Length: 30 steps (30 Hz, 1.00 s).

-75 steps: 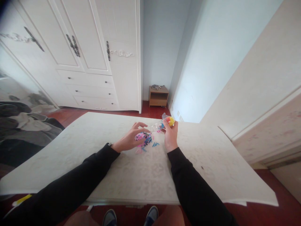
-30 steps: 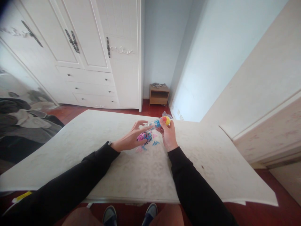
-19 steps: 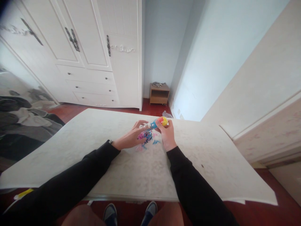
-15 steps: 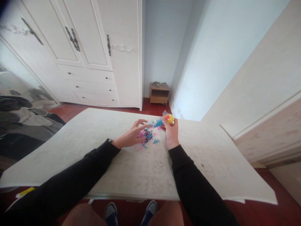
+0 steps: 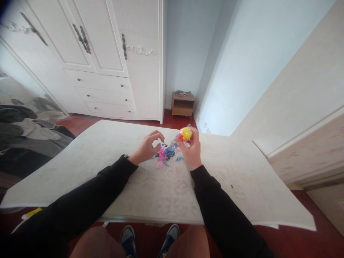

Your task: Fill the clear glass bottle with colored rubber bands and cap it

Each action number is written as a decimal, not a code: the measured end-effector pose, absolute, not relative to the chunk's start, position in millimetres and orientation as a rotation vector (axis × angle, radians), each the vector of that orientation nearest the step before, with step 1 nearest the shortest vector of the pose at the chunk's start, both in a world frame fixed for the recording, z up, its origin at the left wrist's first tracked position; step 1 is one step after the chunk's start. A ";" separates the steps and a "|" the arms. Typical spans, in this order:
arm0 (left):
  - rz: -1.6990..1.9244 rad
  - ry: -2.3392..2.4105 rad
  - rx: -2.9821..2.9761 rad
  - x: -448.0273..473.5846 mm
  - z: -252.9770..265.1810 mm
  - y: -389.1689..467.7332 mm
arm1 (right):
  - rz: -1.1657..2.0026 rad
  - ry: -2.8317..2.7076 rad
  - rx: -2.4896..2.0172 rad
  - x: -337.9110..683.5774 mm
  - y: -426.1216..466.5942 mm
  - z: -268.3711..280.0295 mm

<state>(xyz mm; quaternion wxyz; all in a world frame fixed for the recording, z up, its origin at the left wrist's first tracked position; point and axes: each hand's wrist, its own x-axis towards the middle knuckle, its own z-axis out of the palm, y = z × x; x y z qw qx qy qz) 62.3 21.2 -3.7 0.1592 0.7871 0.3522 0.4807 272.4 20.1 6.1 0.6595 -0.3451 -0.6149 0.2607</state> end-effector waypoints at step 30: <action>1.296 1.025 2.250 64.8 -6.6 19.9 | 0.514 -1.294 -0.835 267.2 9.8 10.6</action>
